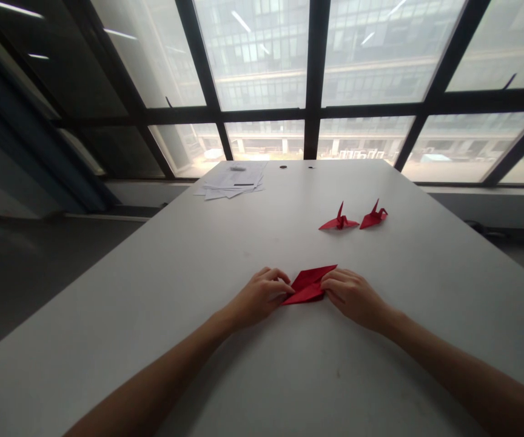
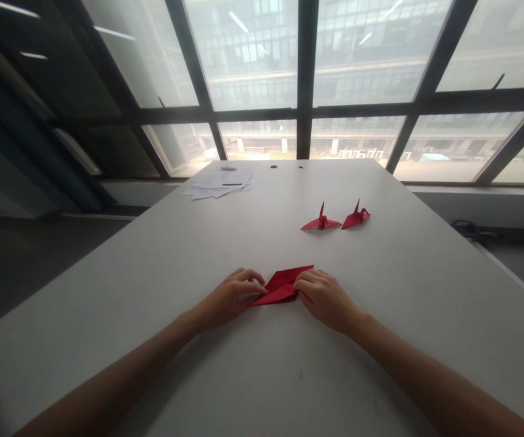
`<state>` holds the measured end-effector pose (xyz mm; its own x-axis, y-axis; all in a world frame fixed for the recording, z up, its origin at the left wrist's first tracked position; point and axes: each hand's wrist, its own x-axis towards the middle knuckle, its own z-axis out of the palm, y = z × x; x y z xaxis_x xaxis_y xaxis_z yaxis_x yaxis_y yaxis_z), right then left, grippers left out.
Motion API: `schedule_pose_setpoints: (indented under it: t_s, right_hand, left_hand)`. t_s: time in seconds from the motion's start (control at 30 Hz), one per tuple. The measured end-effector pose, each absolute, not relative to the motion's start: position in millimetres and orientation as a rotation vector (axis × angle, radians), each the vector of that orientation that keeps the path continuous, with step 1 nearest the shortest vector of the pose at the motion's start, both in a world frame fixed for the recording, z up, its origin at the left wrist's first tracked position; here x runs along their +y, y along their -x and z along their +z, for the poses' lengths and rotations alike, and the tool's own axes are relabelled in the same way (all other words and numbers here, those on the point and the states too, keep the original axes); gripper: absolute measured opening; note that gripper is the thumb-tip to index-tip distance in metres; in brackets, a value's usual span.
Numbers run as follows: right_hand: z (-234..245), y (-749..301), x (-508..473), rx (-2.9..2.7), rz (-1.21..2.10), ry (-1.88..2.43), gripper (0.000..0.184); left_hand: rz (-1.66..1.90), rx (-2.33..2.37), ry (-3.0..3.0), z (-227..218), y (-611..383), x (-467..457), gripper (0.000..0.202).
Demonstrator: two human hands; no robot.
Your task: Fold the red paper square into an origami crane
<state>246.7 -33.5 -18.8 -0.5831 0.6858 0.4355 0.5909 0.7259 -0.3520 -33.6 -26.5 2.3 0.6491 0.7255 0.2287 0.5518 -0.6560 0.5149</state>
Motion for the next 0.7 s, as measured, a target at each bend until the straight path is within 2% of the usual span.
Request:
schedule_pose_setpoints:
  t_s: [0.23,0.37,0.43,0.6,0.7]
  right_hand:
    - [-19,-247,-33,-2.371,0.244,0.956,0.019]
    - [-19,-246,-35,-2.392,0.280,0.908,0.025]
    - [-19,-245,-36,-2.378,0.312,0.890,0.029]
    - [-24,-251,-24,-2.013,0.257,1.056,0.031]
    - [-32,-260,-12,-1.886,0.210,1.184,0.030]
  left_hand:
    - [0.609,0.965,-2.421,0,36,-22,0.020]
    - [0.737,1.011,-2.291,-3,34,-19,0.027]
    - [0.765,1.038,-2.262,-1,30,-22,0.024]
    - [0.644,0.985,-2.458,7,21,-37,0.026]
    - [0.595,0.983,-2.524,5,21,-39,0.020]
